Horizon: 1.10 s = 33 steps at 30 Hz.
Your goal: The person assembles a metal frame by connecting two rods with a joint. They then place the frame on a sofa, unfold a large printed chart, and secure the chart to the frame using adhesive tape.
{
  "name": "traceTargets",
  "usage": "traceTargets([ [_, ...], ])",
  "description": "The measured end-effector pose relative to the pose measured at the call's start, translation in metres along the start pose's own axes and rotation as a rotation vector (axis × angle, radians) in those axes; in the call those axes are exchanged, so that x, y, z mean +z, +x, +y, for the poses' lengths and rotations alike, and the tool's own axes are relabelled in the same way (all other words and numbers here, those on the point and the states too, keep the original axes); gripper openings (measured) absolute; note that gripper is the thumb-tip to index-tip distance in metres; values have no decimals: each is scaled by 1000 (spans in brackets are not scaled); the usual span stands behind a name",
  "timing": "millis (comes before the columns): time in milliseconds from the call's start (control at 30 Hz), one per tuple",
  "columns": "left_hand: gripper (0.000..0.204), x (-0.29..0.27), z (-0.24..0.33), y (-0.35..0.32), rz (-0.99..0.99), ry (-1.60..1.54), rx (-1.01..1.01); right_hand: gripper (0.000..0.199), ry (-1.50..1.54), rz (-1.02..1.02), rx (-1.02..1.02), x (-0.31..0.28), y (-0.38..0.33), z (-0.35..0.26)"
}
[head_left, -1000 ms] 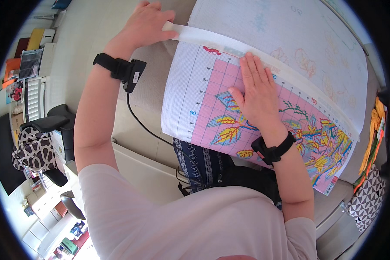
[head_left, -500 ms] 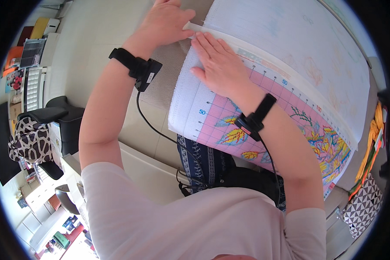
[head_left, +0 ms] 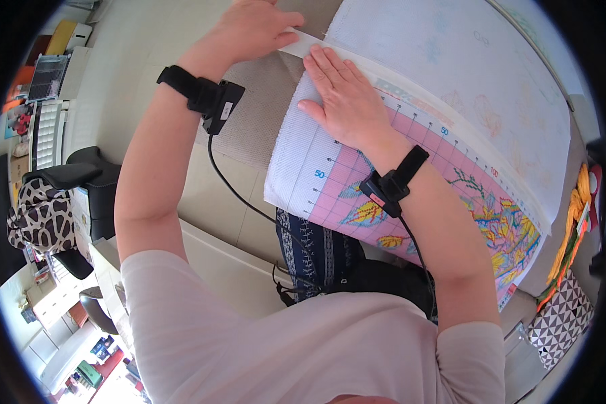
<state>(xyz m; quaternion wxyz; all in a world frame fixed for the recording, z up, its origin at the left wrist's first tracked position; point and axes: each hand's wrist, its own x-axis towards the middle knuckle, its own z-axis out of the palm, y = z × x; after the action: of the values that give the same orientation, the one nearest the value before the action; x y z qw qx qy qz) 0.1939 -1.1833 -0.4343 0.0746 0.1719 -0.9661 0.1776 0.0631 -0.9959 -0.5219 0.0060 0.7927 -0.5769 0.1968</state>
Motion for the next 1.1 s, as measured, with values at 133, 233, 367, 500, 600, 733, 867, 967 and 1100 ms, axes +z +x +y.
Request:
traceTargets([
  [133,19,-11,-1,3,-196,27,-53,64,-5,45,-17,1,-2,1],
  [233,27,-14,6,0,-345,-85,-172,58,114,24,12,1,-1,3],
  [367,14,-2,29,-34,-96,-274,-274,39,417,306,112,3,26,14],
  [500,12,12,34,-48,6,-254,-359,17,448,432,151,11,65,19],
  [600,12,16,37,-47,39,-267,-403,8,510,437,259,17,77,16],
  [733,11,16,43,-43,63,-356,-451,5,574,415,366,24,78,18],
  [867,12,21,45,-40,48,-562,-566,8,608,503,309,29,76,21],
  [967,14,28,45,-38,117,-651,-615,7,502,610,239,31,75,21],
  [1100,17,37,44,-37,101,-945,-784,7,435,659,189,29,73,17],
])
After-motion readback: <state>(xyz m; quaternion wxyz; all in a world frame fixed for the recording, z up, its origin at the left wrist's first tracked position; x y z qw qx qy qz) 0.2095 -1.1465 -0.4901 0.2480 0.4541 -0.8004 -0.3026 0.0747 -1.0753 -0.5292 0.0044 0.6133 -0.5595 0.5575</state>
